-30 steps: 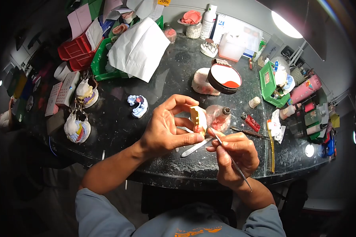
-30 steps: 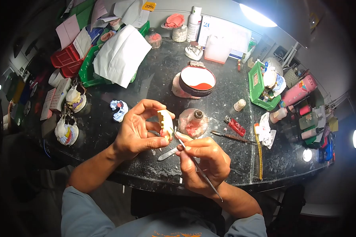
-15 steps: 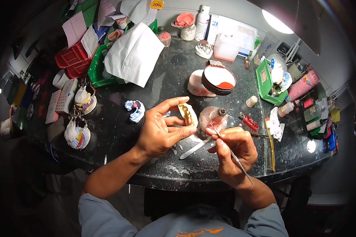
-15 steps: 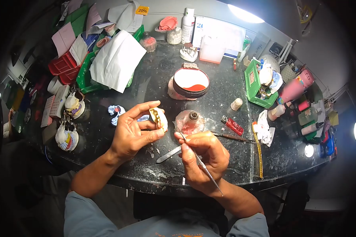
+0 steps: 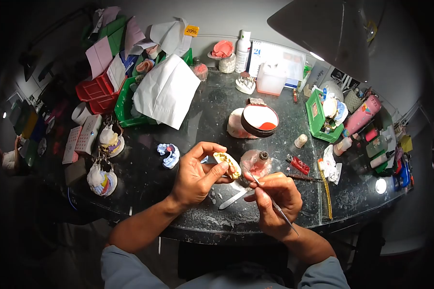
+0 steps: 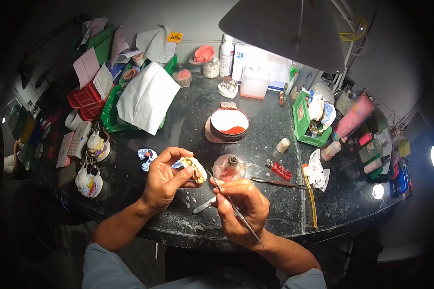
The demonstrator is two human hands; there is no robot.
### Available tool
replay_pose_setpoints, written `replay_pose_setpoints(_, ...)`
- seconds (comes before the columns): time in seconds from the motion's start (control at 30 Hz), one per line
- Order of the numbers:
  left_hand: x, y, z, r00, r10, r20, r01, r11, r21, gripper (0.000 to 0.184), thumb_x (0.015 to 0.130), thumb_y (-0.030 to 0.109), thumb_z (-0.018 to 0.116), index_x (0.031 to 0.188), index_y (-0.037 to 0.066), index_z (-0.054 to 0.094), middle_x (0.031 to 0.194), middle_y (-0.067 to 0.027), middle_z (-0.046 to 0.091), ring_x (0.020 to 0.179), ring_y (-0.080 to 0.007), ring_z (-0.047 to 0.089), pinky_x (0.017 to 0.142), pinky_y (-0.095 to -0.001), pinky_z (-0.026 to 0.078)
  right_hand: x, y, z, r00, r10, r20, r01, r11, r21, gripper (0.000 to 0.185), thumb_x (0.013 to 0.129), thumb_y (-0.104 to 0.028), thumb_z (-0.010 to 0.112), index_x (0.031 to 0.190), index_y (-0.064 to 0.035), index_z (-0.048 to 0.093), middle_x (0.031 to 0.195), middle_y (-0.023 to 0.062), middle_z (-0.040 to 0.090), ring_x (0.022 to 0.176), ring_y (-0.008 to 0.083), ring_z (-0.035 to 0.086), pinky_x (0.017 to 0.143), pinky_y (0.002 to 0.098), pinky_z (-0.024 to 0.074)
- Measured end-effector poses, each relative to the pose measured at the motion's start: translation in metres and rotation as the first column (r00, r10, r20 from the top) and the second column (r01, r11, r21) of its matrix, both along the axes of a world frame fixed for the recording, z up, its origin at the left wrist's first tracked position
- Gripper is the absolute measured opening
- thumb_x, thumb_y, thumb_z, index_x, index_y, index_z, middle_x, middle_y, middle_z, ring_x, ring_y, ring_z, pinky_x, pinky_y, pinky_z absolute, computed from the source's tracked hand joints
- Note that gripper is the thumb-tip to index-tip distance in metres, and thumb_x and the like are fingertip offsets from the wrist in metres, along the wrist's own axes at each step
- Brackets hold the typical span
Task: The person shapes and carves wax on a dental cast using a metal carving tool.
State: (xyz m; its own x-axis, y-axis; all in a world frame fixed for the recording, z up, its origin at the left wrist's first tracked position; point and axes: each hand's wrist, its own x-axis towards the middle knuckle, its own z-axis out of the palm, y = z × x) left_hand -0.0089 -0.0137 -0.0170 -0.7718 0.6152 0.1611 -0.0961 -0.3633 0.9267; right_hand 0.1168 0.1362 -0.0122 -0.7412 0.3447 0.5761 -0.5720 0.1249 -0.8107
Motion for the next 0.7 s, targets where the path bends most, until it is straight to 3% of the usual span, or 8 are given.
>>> replay_pose_setpoints(0.37, -0.007, -0.006, -0.001, 1.0, -0.01, -0.005, 0.01, 1.0, -0.016, 0.028, 0.092, 0.001, 0.065, 0.117, -0.001, 0.053, 0.099, -0.0127, 0.067, 0.089, -0.0189, 0.071, 0.075, -0.0324, 0.064, 0.001, 0.012, 0.007, 0.997, -0.077, 0.009, 0.077, 0.997, 0.003, 0.007, 0.09, 0.008, 0.06, 0.096, 0.0057, 0.057, 0.086, 0.013, 0.065, 0.07, 0.0168, 0.07, 0.061, 0.0259, 0.0583)
replay_pose_setpoints(0.43, -0.009, -0.006, -0.002, 1.0, -0.016, 0.013, 0.016, 0.999, -0.029, 0.031, 0.093, 0.0, 0.063, 0.122, -0.002, 0.054, 0.102, -0.0135, 0.068, 0.091, -0.0201, 0.071, 0.077, -0.0326, 0.063, 0.0, 0.012, 0.004, 0.997, -0.061, -0.052, 0.064, 0.997, 0.05, 0.006, 0.087, 0.008, 0.062, 0.091, 0.0055, 0.058, 0.082, 0.0114, 0.064, 0.064, 0.0144, 0.067, 0.056, 0.0243, 0.0558)
replay_pose_setpoints(0.53, -0.012, -0.006, -0.004, 1.0, 0.001, -0.007, -0.001, 0.999, -0.034, 0.026, 0.093, 0.0, 0.063, 0.118, -0.003, 0.058, 0.104, -0.0146, 0.068, 0.093, -0.0207, 0.071, 0.077, -0.0327, 0.064, 0.001, 0.012, -0.004, 0.996, -0.028, -0.089, 0.04, 0.991, 0.131, 0.008, 0.084, 0.008, 0.064, 0.09, 0.004, 0.06, 0.079, 0.01, 0.065, 0.062, 0.0133, 0.066, 0.053, 0.0237, 0.0524)
replay_pose_setpoints(0.7, -0.018, -0.003, -0.006, 0.998, 0.057, -0.015, -0.058, 0.997, -0.048, 0.025, 0.094, 0.0, 0.062, 0.118, -0.004, 0.058, 0.106, -0.0155, 0.067, 0.095, -0.0219, 0.07, 0.077, -0.033, 0.064, 0.0, 0.013, -0.009, 0.988, -0.109, -0.106, 0.133, 0.958, 0.255, 0.014, 0.076, 0.006, 0.071, 0.084, 0.0007, 0.061, 0.072, 0.0076, 0.067, 0.057, 0.0126, 0.064, 0.054, 0.0253, 0.05)
